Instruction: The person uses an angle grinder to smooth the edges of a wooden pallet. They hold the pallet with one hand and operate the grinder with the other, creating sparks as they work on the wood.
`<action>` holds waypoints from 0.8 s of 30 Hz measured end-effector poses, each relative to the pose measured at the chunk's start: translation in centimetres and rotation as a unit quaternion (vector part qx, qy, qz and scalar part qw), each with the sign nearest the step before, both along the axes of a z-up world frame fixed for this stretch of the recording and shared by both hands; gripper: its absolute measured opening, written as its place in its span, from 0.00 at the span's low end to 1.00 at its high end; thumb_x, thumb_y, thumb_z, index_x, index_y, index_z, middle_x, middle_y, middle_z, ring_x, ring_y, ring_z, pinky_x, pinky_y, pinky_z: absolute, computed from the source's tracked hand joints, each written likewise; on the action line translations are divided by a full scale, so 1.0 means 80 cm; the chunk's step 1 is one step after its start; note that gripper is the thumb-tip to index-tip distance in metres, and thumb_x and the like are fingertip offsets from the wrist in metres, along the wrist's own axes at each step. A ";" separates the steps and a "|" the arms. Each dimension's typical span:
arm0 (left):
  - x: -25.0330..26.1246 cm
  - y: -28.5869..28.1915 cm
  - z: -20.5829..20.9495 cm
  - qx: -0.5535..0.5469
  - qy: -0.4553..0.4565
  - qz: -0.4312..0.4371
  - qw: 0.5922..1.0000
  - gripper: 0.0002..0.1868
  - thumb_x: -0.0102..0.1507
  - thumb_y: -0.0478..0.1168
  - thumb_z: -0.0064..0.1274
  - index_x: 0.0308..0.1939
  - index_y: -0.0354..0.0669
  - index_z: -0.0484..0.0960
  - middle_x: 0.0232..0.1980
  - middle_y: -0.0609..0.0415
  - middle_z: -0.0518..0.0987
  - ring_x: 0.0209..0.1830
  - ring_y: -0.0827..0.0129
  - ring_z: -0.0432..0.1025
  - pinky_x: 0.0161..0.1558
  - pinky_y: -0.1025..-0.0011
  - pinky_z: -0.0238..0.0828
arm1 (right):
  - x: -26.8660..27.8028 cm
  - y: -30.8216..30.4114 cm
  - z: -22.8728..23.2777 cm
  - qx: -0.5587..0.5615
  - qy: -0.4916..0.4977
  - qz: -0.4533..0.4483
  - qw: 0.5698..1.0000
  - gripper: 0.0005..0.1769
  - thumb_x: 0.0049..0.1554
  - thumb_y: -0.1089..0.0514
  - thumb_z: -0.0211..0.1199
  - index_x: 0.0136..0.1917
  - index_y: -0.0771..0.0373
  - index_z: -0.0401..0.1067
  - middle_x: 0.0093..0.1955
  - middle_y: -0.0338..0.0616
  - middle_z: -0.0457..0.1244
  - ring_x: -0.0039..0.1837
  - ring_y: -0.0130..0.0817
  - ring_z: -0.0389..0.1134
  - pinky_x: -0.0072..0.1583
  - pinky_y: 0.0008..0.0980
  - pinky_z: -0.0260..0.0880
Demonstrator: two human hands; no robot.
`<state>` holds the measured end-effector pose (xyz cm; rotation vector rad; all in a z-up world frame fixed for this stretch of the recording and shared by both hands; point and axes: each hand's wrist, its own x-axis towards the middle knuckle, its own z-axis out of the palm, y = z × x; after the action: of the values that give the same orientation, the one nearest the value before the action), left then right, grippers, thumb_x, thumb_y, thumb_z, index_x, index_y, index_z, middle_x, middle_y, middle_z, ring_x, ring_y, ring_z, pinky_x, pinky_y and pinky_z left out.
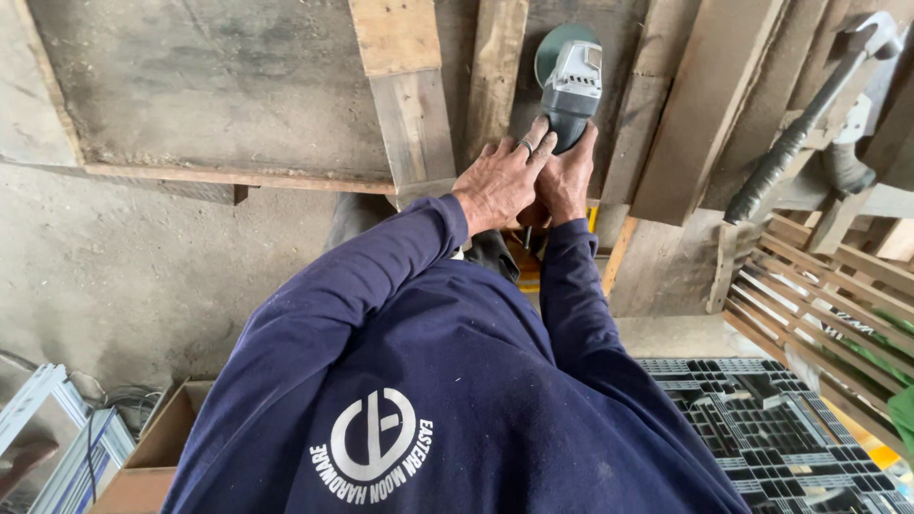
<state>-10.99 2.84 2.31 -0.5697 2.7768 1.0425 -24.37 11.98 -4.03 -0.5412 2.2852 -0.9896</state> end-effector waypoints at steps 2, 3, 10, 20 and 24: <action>-0.008 0.005 -0.009 0.000 -0.001 -0.002 1.000 0.44 0.57 0.40 0.58 0.75 0.37 0.57 0.79 0.39 0.53 0.57 0.42 0.69 0.55 0.47 0.70 | -0.007 0.009 -0.011 0.007 0.004 -0.013 1.000 0.41 0.54 0.45 0.75 0.68 0.66 0.57 0.58 0.58 0.68 0.58 0.44 0.72 0.57 0.42 0.73; -0.011 0.010 -0.014 -0.002 0.001 -0.005 1.000 0.44 0.57 0.40 0.57 0.76 0.38 0.57 0.79 0.41 0.54 0.57 0.42 0.69 0.54 0.46 0.70 | -0.011 0.015 -0.014 0.005 0.005 -0.018 1.000 0.42 0.53 0.45 0.75 0.68 0.66 0.56 0.58 0.58 0.68 0.57 0.45 0.72 0.57 0.43 0.74; -0.020 0.027 -0.026 -0.013 0.059 0.004 0.998 0.44 0.58 0.37 0.54 0.78 0.40 0.56 0.78 0.41 0.57 0.56 0.42 0.70 0.57 0.48 0.70 | -0.026 0.024 -0.006 0.054 0.028 -0.024 0.998 0.41 0.55 0.42 0.73 0.69 0.64 0.56 0.57 0.62 0.69 0.57 0.50 0.73 0.57 0.46 0.72; -0.005 0.024 -0.007 -0.014 0.038 0.036 0.999 0.35 0.58 0.43 0.58 0.68 0.41 0.67 0.76 0.41 0.59 0.67 0.44 0.63 0.63 0.44 0.65 | -0.022 0.050 -0.021 -0.037 0.076 0.042 0.996 0.45 0.57 0.51 0.72 0.76 0.67 0.51 0.64 0.61 0.63 0.64 0.52 0.68 0.64 0.45 0.70; 0.037 -0.044 -0.012 -0.204 0.142 0.191 0.950 0.31 0.63 0.46 0.58 0.68 0.40 0.70 0.74 0.39 0.61 0.72 0.45 0.60 0.67 0.41 0.61 | -0.001 0.064 0.015 -0.048 0.172 0.090 0.980 0.45 0.57 0.59 0.74 0.78 0.68 0.52 0.70 0.62 0.52 0.72 0.53 0.58 0.71 0.49 0.64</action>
<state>-7.99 -0.64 1.38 -1.1275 3.2493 0.6330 -24.47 17.08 -2.81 -1.0104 2.4380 -0.9797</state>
